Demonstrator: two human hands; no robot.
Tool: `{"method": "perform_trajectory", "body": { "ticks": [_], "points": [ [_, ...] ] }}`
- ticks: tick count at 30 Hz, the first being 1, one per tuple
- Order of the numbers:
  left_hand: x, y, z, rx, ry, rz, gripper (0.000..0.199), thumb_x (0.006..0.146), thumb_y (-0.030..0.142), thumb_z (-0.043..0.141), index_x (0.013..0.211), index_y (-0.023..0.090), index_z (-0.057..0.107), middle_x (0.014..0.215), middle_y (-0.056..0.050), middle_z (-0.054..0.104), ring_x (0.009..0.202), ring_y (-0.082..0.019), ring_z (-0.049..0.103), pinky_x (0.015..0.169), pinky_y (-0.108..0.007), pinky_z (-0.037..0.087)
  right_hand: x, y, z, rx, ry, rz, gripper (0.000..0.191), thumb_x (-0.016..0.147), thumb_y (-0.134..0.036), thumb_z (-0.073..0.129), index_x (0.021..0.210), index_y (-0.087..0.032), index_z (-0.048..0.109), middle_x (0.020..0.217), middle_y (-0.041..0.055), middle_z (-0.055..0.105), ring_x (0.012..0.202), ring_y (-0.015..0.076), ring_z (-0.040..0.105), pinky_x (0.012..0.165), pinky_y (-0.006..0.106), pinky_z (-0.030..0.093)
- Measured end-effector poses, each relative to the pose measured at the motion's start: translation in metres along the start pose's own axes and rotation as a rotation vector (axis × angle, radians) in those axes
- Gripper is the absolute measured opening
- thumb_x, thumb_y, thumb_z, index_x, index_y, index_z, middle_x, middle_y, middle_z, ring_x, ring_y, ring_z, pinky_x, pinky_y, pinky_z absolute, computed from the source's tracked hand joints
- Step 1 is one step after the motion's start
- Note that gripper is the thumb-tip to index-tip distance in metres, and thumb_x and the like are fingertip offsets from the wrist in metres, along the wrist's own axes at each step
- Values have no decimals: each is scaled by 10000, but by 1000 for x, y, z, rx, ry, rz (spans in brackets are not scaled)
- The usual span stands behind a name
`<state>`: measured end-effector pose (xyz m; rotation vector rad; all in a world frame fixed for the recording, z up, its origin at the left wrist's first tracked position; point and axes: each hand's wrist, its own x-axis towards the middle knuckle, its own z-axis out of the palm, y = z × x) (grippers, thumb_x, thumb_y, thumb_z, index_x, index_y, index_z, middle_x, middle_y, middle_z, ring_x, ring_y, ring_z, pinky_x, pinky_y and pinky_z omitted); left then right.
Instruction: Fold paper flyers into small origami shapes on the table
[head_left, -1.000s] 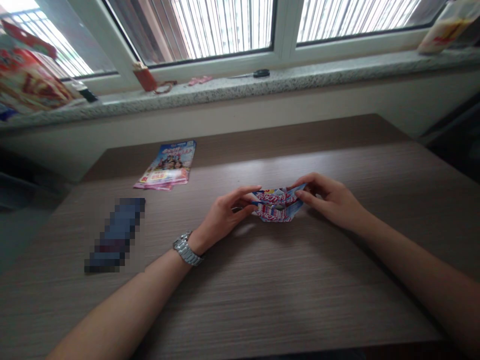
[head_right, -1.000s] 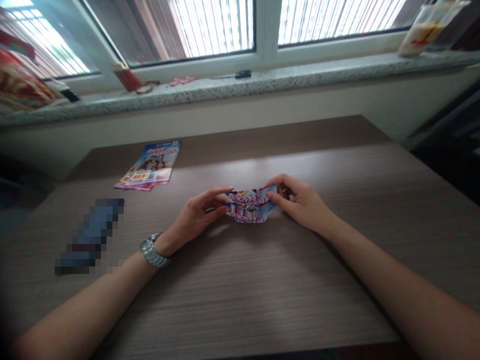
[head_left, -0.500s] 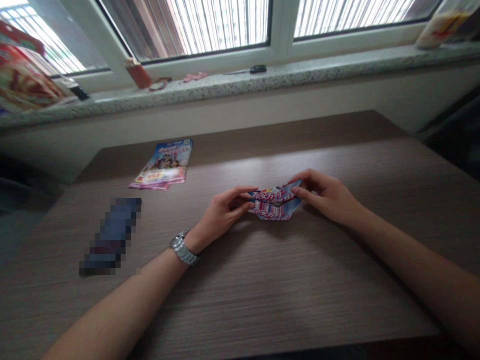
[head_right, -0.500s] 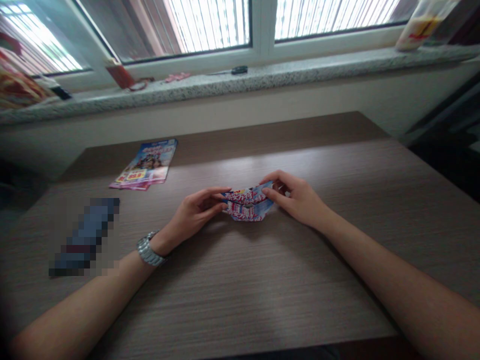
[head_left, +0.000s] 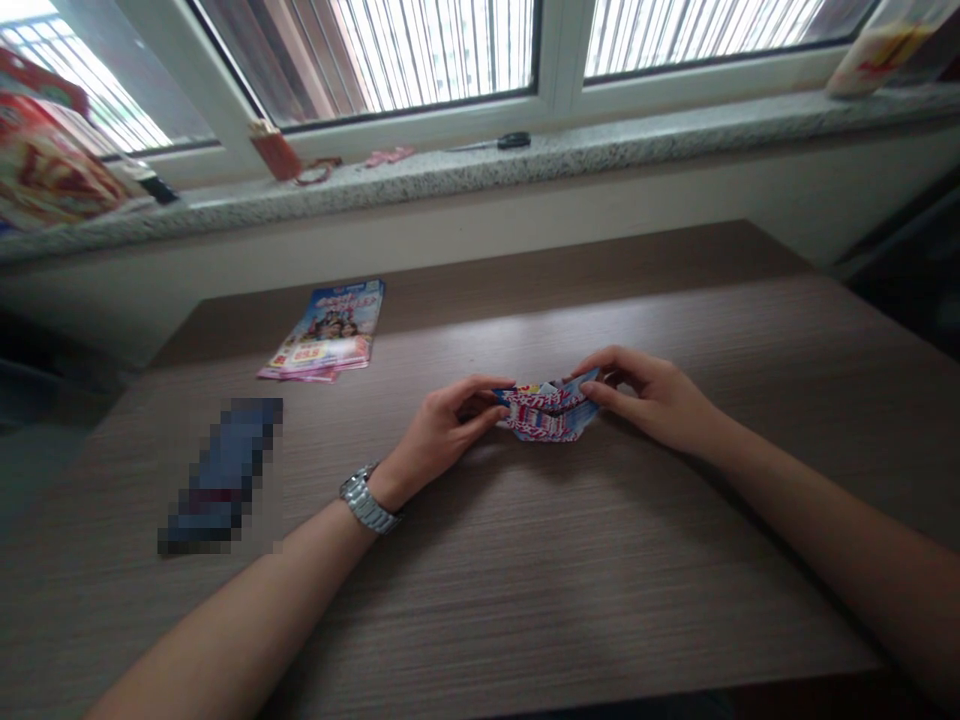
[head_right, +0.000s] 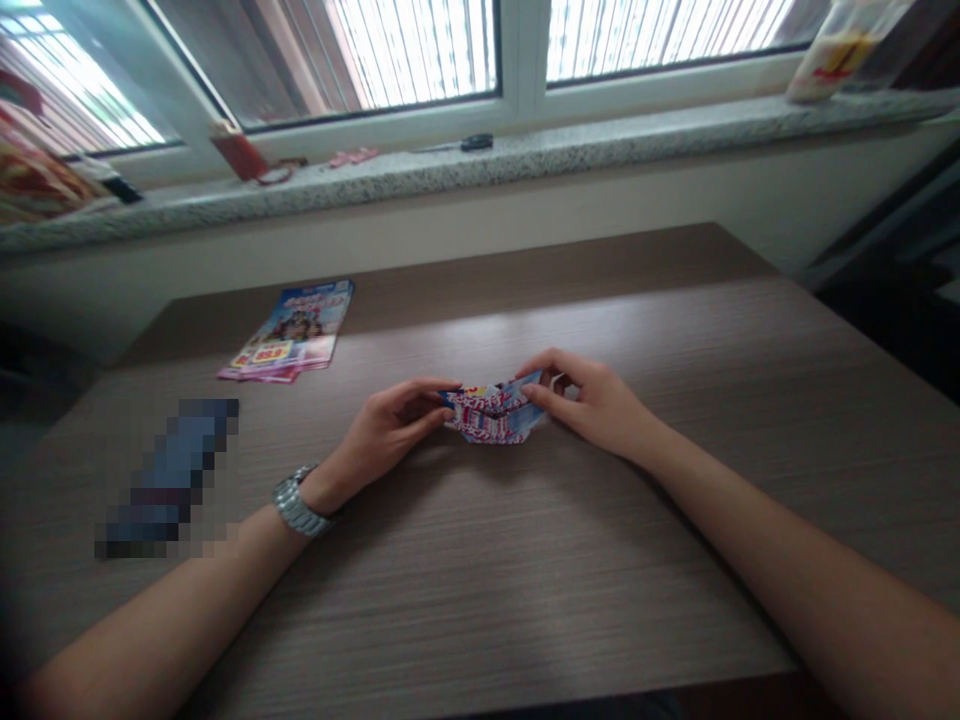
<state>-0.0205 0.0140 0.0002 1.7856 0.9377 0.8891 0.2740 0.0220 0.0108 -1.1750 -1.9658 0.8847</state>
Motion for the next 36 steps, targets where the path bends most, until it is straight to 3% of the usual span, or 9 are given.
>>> {"method": "perform_trajectory", "body": {
  "ticks": [6, 9, 16, 23, 29, 36],
  "points": [
    [0, -1, -2, 63, -13, -7, 338, 965, 288, 665, 1285, 179, 665, 1098, -86, 759, 945, -166, 735, 878, -295, 615, -2, 1, -2, -54, -27, -32, 219, 955, -402, 625, 1086, -237, 684, 1006, 61, 745, 860, 219, 688, 756, 377, 559],
    [0, -2, -2, 74, -9, 6, 340, 965, 305, 666, 1278, 173, 672, 1113, -91, 759, 941, -167, 734, 867, -296, 616, -2, -2, -3, -87, -13, -134, 229, 963, -383, 620, 1137, -244, 670, 1098, 82, 723, 949, 238, 685, 822, 404, 569],
    [0, -1, -2, 119, 3, 2, 331, 966, 315, 672, 1273, 192, 690, 1140, -81, 753, 961, -163, 716, 874, -288, 598, -5, -9, 0, -264, -34, -389, 511, 903, -356, 717, 1386, -294, 562, 1382, 122, 603, 1260, 311, 589, 1073, 503, 489],
    [0, -2, -4, 92, -7, -21, 346, 963, 337, 677, 1279, 197, 690, 1167, -82, 749, 980, -173, 719, 897, -306, 593, -7, -5, 4, -383, -90, -460, 621, 863, -400, 766, 1425, -326, 513, 1404, 121, 602, 1281, 333, 567, 1070, 543, 476],
    [1, 1, -5, 120, 0, -20, 325, 960, 325, 680, 1263, 211, 710, 1176, -63, 754, 1008, -172, 718, 890, -271, 581, -8, -3, 6, -446, -126, -457, 597, 869, -429, 755, 1393, -273, 516, 1351, 133, 634, 1240, 320, 593, 1051, 507, 489],
    [2, 5, -7, 93, -19, -74, 352, 958, 373, 675, 1259, 193, 710, 1146, -62, 770, 984, -182, 735, 872, -279, 588, -10, -3, 11, -520, -101, -423, 722, 853, -429, 766, 1465, -223, 442, 1377, 163, 610, 1232, 335, 592, 1040, 517, 500]
  ]
}}
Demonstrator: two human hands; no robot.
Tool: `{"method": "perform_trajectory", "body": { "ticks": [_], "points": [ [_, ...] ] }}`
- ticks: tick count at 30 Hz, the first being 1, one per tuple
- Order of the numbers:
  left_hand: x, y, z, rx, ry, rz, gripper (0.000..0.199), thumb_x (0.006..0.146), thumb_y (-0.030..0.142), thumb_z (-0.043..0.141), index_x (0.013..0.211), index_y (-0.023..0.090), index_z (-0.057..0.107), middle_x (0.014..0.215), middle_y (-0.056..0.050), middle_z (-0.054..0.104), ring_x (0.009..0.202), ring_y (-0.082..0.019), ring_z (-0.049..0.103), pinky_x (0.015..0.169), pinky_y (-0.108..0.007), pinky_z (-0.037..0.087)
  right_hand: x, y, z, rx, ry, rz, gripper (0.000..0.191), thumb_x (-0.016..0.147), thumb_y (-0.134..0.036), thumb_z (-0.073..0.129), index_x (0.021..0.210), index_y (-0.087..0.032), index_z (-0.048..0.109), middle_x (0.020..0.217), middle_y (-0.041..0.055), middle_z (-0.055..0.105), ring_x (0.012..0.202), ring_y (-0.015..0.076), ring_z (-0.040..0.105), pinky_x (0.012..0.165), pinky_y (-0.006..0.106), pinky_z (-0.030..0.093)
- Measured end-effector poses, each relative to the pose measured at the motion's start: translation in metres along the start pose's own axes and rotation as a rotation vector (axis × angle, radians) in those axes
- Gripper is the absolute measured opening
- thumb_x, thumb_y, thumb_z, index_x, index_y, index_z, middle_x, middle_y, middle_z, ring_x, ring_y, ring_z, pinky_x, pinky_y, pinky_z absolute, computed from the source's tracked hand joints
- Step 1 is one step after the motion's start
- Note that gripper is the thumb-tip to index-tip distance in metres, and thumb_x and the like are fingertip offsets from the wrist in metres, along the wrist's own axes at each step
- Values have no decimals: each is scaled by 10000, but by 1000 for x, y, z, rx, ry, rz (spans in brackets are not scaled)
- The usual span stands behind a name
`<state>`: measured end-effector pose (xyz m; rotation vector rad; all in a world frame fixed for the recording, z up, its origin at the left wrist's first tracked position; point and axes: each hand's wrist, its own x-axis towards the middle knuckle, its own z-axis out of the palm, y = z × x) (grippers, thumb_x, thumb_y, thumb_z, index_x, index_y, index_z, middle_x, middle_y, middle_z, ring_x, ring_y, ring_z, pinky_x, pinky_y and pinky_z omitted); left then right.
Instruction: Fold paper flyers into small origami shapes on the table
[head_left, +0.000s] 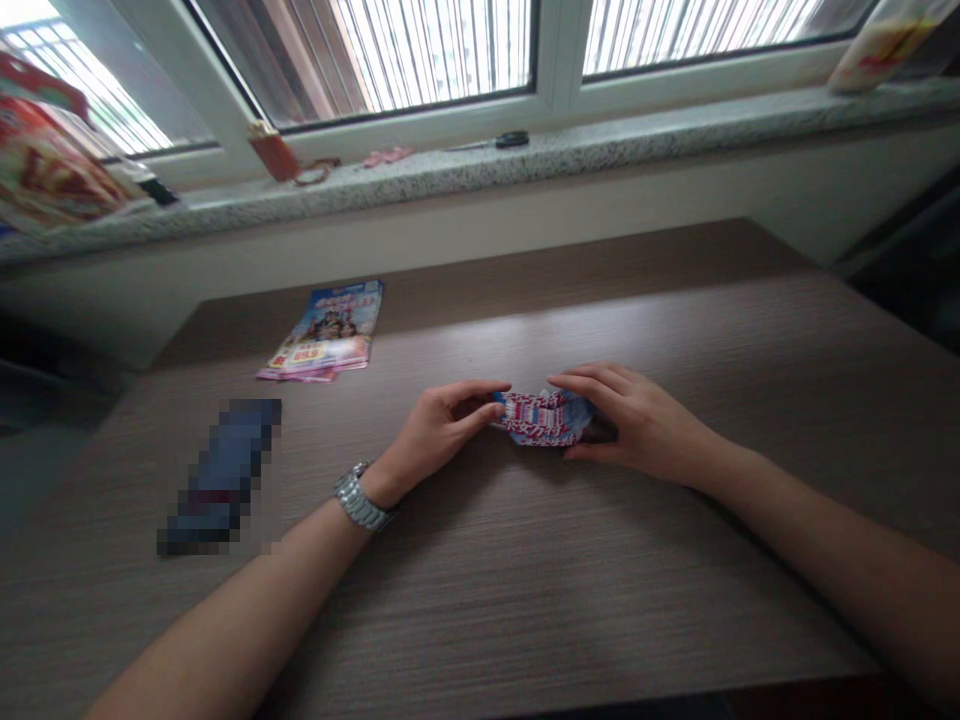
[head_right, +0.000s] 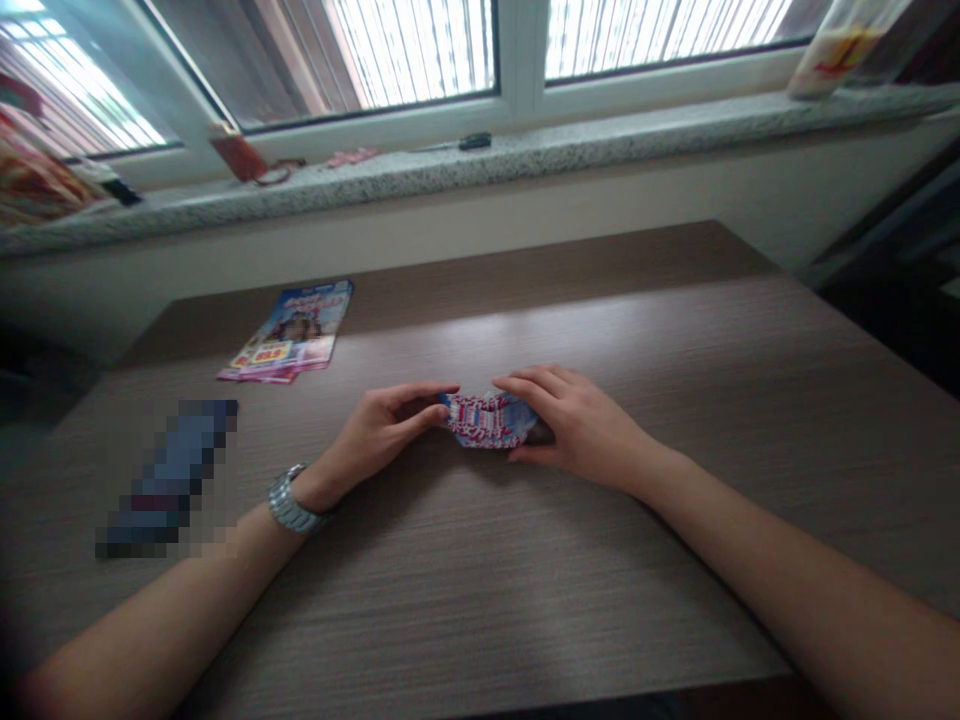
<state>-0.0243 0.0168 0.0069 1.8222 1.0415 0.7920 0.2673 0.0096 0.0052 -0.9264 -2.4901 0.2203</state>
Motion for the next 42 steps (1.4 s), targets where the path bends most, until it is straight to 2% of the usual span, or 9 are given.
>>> {"method": "perform_trajectory", "body": {
  "ticks": [7, 11, 13, 16, 18, 20, 23, 28, 42],
  "points": [
    [-1, -6, 4, 6, -6, 28, 331, 973, 362, 656, 1248, 184, 699, 1109, -68, 763, 945, -165, 720, 863, -288, 584, -1, -1, 2, 50, -15, 29, 619, 879, -378, 744, 1420, -223, 485, 1313, 143, 636, 1172, 305, 624, 991, 462, 533],
    [-2, -4, 5, 120, 7, 119, 298, 996, 338, 623, 1244, 185, 684, 1111, -80, 732, 944, -161, 700, 854, -302, 585, -1, -1, 2, 103, -17, 34, 560, 884, -353, 738, 1380, -229, 511, 1255, 130, 653, 1117, 285, 645, 939, 430, 549],
    [-3, 0, 6, 226, 33, 203, 316, 988, 323, 635, 1276, 195, 661, 1172, -93, 696, 1029, -175, 676, 924, -334, 571, -1, -1, 2, 117, -11, 36, 544, 884, -350, 736, 1367, -227, 518, 1233, 124, 658, 1096, 279, 650, 922, 419, 550],
    [-5, 5, 8, 401, 59, 330, 511, 925, 345, 723, 1393, 211, 567, 1313, -121, 615, 1198, -222, 606, 1044, -406, 522, -1, -2, 1, 128, -6, 41, 534, 880, -341, 736, 1354, -219, 524, 1206, 120, 664, 1068, 273, 656, 900, 406, 549],
    [-7, 8, 10, 502, 31, 377, 653, 877, 396, 772, 1447, 220, 507, 1361, -128, 585, 1235, -249, 584, 1064, -438, 512, -1, -3, 1, 130, -2, 42, 524, 879, -340, 736, 1345, -218, 529, 1194, 121, 666, 1055, 272, 659, 888, 403, 548],
    [-8, 9, 12, 585, -3, 395, 705, 854, 443, 785, 1455, 227, 486, 1370, -130, 583, 1238, -271, 583, 1059, -464, 515, -2, -3, 1, 134, -7, 44, 521, 879, -345, 735, 1343, -225, 530, 1182, 118, 668, 1042, 271, 660, 878, 403, 547],
    [-8, 8, 14, 654, -12, 402, 677, 859, 423, 782, 1435, 222, 487, 1340, -124, 607, 1220, -280, 594, 1040, -469, 526, -2, -4, 1, 141, -24, 44, 524, 879, -350, 734, 1347, -232, 529, 1179, 112, 671, 1040, 269, 658, 875, 398, 545],
    [-7, 7, 16, 668, -10, 399, 566, 884, 325, 761, 1378, 199, 514, 1280, -104, 637, 1166, -249, 615, 1015, -416, 535, -1, -5, 1, 146, -29, 48, 518, 884, -363, 723, 1346, -227, 533, 1172, 111, 677, 1030, 268, 663, 868, 386, 541],
    [-7, 9, 16, 691, -7, 416, 462, 917, 333, 726, 1322, 199, 550, 1222, -93, 664, 1116, -241, 637, 973, -399, 549, -1, -6, 1, 94, -36, 29, 444, 912, -406, 704, 1293, -224, 566, 1138, 104, 699, 998, 267, 673, 839, 382, 532]
  ]
}}
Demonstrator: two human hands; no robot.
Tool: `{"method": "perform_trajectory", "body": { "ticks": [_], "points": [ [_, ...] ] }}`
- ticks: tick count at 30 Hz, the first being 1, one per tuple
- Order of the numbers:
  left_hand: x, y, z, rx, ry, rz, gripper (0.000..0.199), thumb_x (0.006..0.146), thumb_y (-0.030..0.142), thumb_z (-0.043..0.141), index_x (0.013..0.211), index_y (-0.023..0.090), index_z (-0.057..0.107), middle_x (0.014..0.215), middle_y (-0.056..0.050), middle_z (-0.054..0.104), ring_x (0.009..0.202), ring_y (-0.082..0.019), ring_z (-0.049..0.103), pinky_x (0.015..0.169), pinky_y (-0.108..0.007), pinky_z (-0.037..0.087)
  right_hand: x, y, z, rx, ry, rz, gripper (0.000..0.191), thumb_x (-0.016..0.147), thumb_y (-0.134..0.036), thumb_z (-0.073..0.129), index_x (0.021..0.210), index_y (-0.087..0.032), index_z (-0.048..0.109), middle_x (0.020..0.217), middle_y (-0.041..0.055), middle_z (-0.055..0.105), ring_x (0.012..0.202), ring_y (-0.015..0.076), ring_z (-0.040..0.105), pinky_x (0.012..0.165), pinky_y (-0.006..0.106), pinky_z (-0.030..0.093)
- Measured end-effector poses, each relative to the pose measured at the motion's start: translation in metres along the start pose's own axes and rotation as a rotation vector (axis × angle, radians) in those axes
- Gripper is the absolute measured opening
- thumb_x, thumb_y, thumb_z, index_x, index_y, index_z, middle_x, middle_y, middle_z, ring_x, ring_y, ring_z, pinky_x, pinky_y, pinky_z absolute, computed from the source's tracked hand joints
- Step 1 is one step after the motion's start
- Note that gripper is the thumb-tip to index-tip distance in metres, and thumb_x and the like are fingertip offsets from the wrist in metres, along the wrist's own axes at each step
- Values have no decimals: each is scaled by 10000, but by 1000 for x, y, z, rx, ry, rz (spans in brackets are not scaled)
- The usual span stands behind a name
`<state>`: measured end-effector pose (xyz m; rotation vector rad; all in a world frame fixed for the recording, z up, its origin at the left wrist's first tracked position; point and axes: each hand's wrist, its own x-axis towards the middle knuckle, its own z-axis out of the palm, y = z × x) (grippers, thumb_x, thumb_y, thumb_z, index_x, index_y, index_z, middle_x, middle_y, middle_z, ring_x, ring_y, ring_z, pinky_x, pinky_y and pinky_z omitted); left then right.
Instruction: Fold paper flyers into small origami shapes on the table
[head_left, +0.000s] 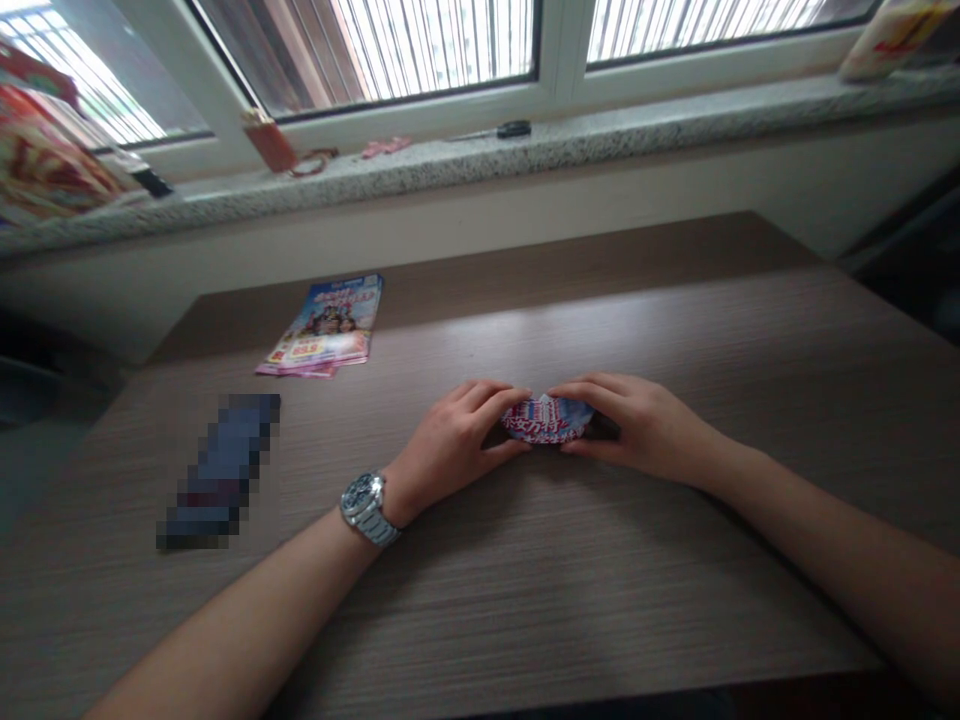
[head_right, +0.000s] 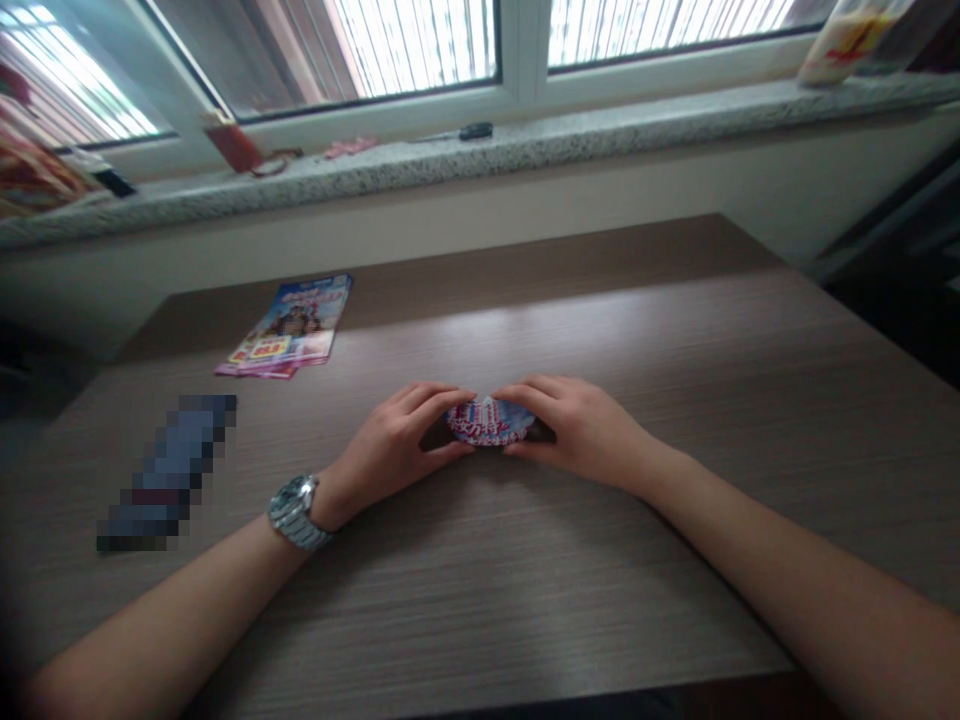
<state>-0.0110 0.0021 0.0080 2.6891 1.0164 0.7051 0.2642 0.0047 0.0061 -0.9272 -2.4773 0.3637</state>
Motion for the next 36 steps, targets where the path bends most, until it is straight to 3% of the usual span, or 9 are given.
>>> {"method": "perform_trajectory", "body": {
  "ticks": [8, 15, 24, 36],
  "points": [
    [-1, 0, 1, -13, -17, -13, 461, 921, 336, 722, 1330, 214, 548, 1229, -93, 660, 1127, -251, 632, 976, -422, 545, 1, -1, -3, -33, -6, -11, 438, 928, -413, 677, 1312, -225, 579, 1129, 113, 713, 995, 282, 685, 829, 401, 547],
    [-1, 1, 1, 2, -15, -9, 467, 909, 318, 724, 1328, 215, 547, 1234, -94, 655, 1127, -252, 630, 980, -416, 546, 0, -3, 0, -86, -16, 7, 618, 866, -440, 745, 1386, -198, 514, 1275, 163, 670, 1120, 338, 659, 936, 479, 540],
    [-2, 2, 1, 55, -39, -7, 572, 899, 392, 736, 1382, 190, 504, 1318, -114, 642, 1189, -279, 624, 1031, -445, 518, 2, -3, 2, -62, 11, -25, 450, 900, -410, 714, 1271, -202, 567, 1160, 132, 716, 1037, 306, 688, 887, 444, 552],
    [0, 2, 1, 77, -13, 32, 463, 961, 418, 660, 1341, 179, 550, 1242, -111, 690, 1114, -263, 670, 979, -428, 544, 2, -2, 3, -60, 5, -33, 401, 927, -428, 678, 1245, -206, 576, 1133, 128, 719, 1012, 303, 685, 869, 442, 549]
  ]
}}
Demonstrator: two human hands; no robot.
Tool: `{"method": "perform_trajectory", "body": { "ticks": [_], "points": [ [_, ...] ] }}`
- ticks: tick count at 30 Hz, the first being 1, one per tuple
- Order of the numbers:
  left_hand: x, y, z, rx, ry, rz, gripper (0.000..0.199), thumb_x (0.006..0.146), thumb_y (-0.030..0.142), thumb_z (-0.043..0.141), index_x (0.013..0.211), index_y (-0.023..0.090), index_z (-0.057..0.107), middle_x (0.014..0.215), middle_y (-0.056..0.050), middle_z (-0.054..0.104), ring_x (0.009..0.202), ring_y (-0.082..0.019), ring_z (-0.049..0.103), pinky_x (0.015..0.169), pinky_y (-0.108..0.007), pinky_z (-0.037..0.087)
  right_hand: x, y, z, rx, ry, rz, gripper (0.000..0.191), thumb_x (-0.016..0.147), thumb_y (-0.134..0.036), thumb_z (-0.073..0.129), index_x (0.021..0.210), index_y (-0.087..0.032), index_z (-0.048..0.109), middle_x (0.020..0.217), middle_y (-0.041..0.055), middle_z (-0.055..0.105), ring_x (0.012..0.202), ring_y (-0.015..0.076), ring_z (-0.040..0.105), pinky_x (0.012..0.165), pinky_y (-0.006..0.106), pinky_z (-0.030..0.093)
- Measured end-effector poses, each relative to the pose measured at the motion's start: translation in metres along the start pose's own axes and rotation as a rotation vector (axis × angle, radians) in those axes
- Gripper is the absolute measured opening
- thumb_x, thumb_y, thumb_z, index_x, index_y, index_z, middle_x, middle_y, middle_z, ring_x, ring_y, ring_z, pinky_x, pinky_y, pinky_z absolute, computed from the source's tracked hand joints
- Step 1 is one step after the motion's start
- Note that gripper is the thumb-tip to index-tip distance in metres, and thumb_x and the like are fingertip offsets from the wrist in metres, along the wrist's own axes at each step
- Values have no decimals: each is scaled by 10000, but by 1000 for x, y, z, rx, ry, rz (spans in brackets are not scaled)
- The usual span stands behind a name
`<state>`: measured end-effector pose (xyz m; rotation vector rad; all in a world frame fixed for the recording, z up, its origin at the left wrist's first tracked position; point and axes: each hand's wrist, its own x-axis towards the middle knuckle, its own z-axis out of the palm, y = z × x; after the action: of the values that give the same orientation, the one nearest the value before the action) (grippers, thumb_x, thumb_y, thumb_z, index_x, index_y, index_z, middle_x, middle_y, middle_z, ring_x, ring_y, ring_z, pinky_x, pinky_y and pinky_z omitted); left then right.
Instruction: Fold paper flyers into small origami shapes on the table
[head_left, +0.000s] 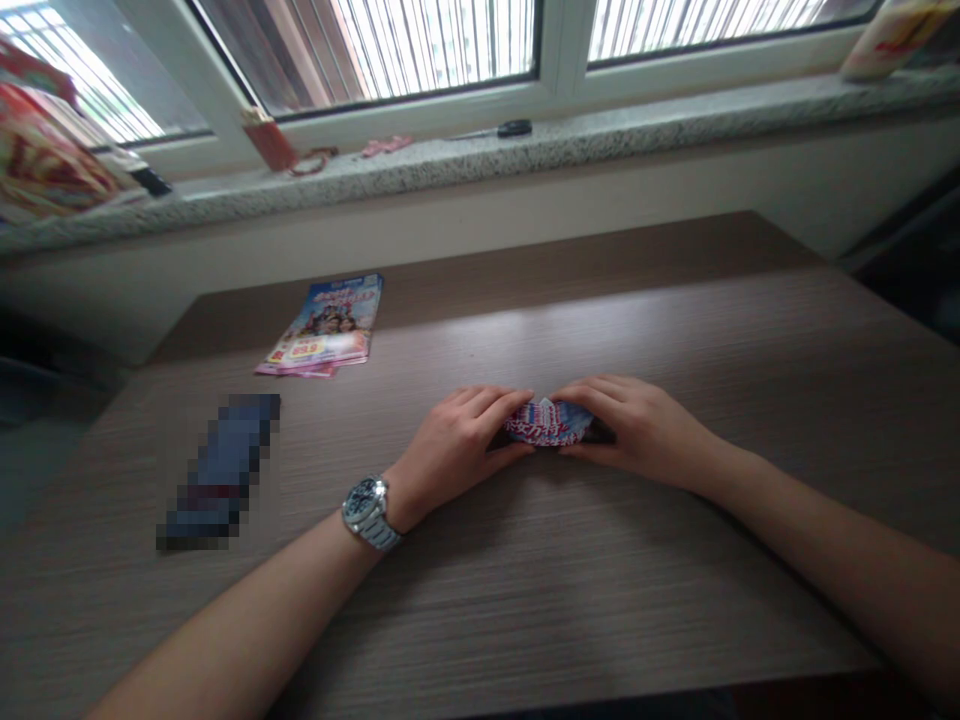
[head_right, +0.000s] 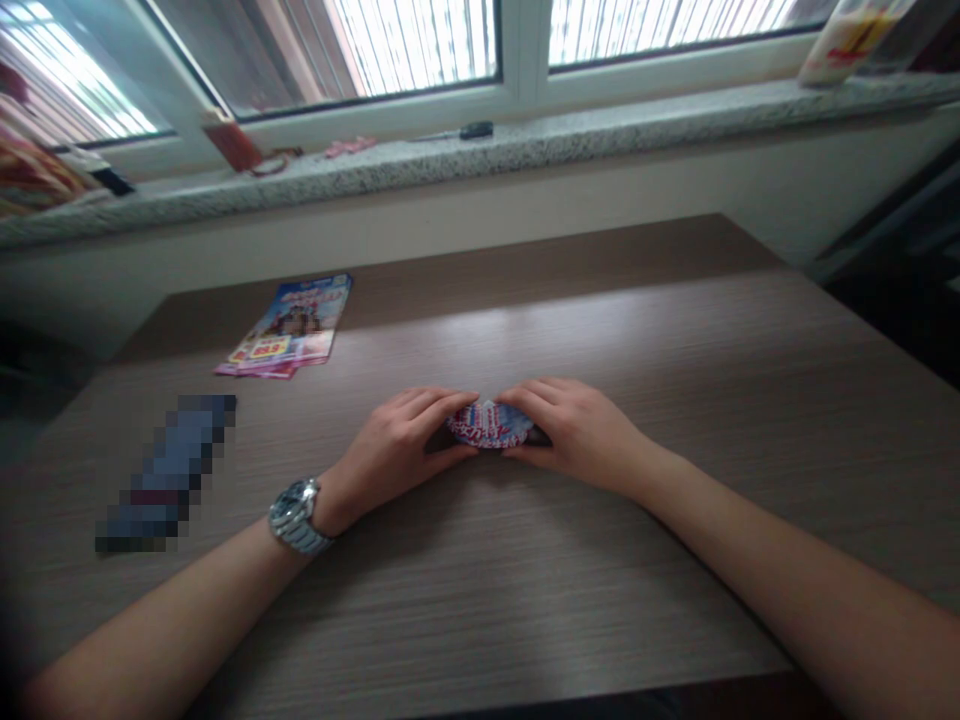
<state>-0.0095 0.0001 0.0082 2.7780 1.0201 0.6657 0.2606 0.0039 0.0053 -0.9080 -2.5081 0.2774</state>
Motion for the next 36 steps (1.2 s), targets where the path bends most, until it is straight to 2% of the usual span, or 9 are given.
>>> {"method": "perform_trajectory", "body": {
  "ticks": [26, 32, 36],
  "points": [
    [0, 2, -2, 54, -5, 22, 451, 970, 435, 646, 1320, 161, 567, 1206, -101, 705, 1078, -253, 681, 965, -406, 546, 0, 0, 0, 8, -16, 29, 410, 919, -408, 696, 1255, -211, 571, 1143, 122, 722, 1020, 298, 693, 865, 439, 555],
    [-1, -1, -2, 24, 30, 24, 405, 970, 394, 653, 1299, 174, 568, 1227, -96, 690, 1111, -242, 661, 982, -402, 540, -1, -1, 0, 131, 3, 79, 546, 883, -415, 739, 1351, -248, 514, 1246, 123, 676, 1089, 289, 679, 915, 434, 563],
    [0, -2, -4, 6, 71, 54, 366, 979, 351, 647, 1297, 191, 566, 1251, -85, 678, 1140, -224, 643, 994, -386, 537, -3, -1, -3, 231, 51, 157, 467, 899, -410, 719, 1295, -240, 541, 1232, 106, 685, 1082, 260, 688, 929, 395, 561]
  ]
}}
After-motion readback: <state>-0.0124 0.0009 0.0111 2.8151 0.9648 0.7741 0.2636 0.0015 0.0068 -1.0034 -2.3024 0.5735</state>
